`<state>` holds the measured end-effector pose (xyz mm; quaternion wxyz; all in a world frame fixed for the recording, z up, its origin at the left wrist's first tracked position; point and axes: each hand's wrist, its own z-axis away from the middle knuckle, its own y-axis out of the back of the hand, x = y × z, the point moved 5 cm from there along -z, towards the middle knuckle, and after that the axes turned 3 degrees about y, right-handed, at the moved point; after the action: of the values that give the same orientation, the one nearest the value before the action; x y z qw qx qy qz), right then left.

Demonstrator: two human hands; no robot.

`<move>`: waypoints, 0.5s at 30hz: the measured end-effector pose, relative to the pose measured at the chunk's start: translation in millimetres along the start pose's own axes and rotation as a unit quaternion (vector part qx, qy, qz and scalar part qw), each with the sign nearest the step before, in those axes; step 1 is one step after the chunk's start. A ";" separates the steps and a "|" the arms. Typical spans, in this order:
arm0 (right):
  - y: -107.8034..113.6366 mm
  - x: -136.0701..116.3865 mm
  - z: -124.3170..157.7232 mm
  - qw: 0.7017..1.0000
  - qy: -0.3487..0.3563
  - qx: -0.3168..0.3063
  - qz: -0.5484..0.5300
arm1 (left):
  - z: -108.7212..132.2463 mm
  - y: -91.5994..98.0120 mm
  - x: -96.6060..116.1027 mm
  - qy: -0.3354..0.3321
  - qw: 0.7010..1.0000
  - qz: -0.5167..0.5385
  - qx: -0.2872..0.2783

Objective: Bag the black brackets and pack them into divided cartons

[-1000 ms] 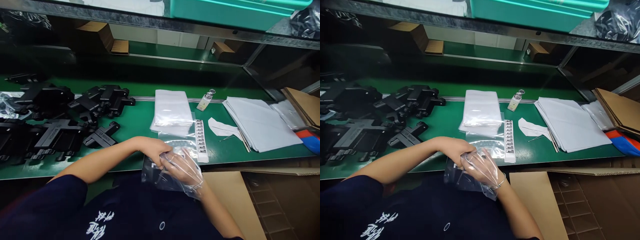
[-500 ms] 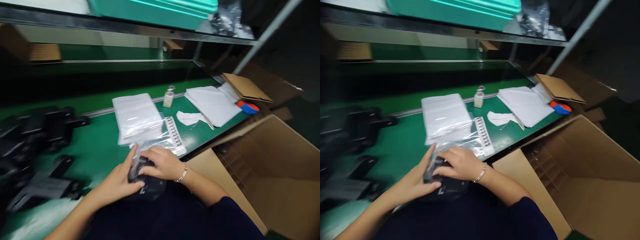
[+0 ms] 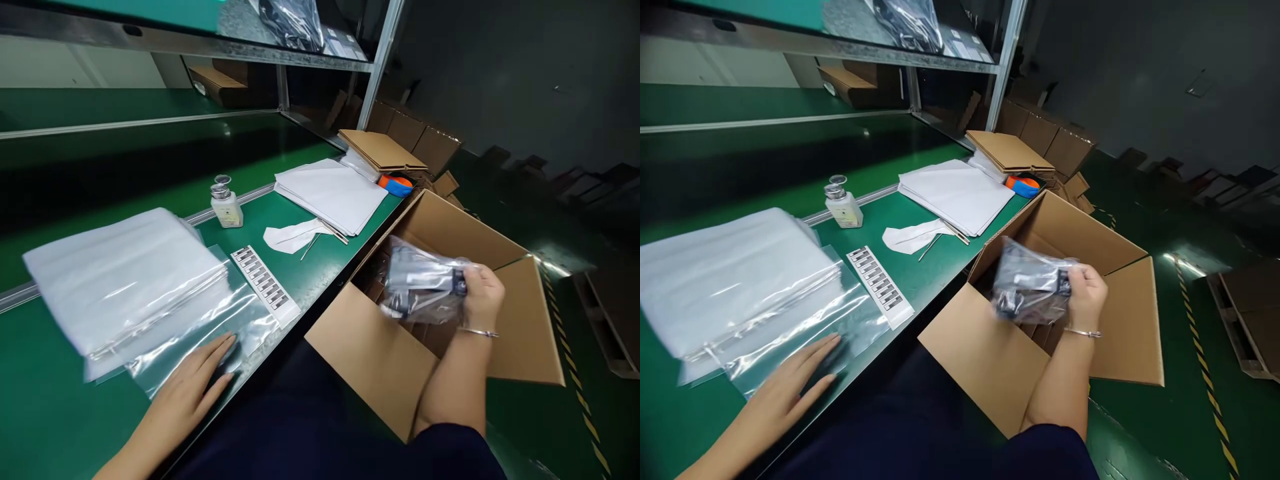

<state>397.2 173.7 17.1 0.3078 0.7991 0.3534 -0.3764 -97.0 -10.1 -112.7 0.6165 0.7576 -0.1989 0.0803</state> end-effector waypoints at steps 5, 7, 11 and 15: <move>-21.6 107.4 -44.4 0.922 -0.097 -0.053 0.371 | 10.5 -28.9 -16.5 -0.029 0.996 -0.074 0.027; -50.6 139.9 -44.8 0.905 -0.110 -0.099 0.400 | 10.8 -28.2 -14.9 -0.030 0.995 -0.090 0.025; -97.7 178.3 -43.9 0.866 -0.114 -0.188 0.448 | 10.0 -23.2 -10.0 -0.028 0.993 -0.118 0.015; -131.7 192.3 -51.6 0.831 -0.093 -0.266 0.479 | 10.3 -23.1 -9.8 -0.023 0.992 -0.127 0.006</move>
<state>401.9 350.8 -143.0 0.6813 0.7171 -0.0178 -0.1457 -97.9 -14.3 -139.5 0.6126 0.7819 -0.1141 -0.0148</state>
